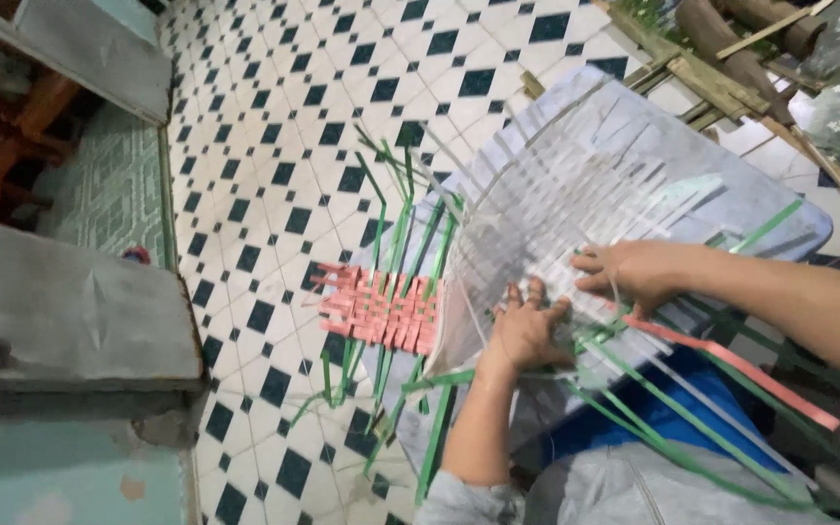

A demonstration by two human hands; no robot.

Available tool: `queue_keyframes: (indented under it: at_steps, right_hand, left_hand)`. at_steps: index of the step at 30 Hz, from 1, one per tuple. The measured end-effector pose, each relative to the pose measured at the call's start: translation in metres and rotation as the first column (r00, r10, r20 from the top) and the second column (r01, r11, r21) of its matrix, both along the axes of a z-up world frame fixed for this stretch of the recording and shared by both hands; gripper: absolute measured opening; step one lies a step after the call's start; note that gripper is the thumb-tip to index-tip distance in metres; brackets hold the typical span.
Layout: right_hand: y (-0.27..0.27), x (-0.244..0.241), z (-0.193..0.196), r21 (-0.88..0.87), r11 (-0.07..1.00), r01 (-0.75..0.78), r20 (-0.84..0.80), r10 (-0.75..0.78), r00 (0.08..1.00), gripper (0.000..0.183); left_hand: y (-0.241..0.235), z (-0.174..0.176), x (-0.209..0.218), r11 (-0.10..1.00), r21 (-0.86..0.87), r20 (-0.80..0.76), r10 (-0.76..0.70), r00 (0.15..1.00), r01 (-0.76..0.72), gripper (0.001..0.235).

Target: The person weaves green and pink plastic strips through a white mesh frame held on their lap. They interlace the strips by hand, adjusting the tension and alignment of the weave throughout the clip.

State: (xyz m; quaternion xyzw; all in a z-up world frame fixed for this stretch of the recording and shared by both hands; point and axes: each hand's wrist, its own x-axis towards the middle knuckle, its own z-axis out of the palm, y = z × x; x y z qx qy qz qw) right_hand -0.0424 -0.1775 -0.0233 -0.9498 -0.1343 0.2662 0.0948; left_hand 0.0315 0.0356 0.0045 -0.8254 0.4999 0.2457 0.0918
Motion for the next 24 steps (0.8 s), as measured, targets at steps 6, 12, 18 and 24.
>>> queue_keyframes:
  at_steps: [6,12,18,24]
  right_hand:
    - [-0.025,0.004,-0.057,0.123,0.987,-0.100,0.155,0.081,0.985,0.108]
    - [-0.018,0.003,-0.064,-0.107,0.989,-0.105,0.231,0.128,0.965,0.102]
    - [-0.002,-0.004,0.003,-0.259,0.959,-0.116,-0.119,0.088,0.989,0.105]
    - [0.010,-0.004,0.048,-0.237,0.963,-0.129,-0.205,0.080,0.976,0.098]
  left_hand:
    - [0.003,-0.006,-0.006,1.000,0.008,0.005,-0.005,1.000,0.005,0.092]
    - [0.000,-0.006,-0.004,1.000,0.027,0.019,-0.001,1.000,0.000,0.094]
    - [0.000,0.009,-0.004,0.998,-0.006,-0.154,0.065,0.986,-0.067,0.096]
    - [-0.007,0.038,-0.011,0.992,0.061,-0.232,0.123,0.965,-0.112,0.093]
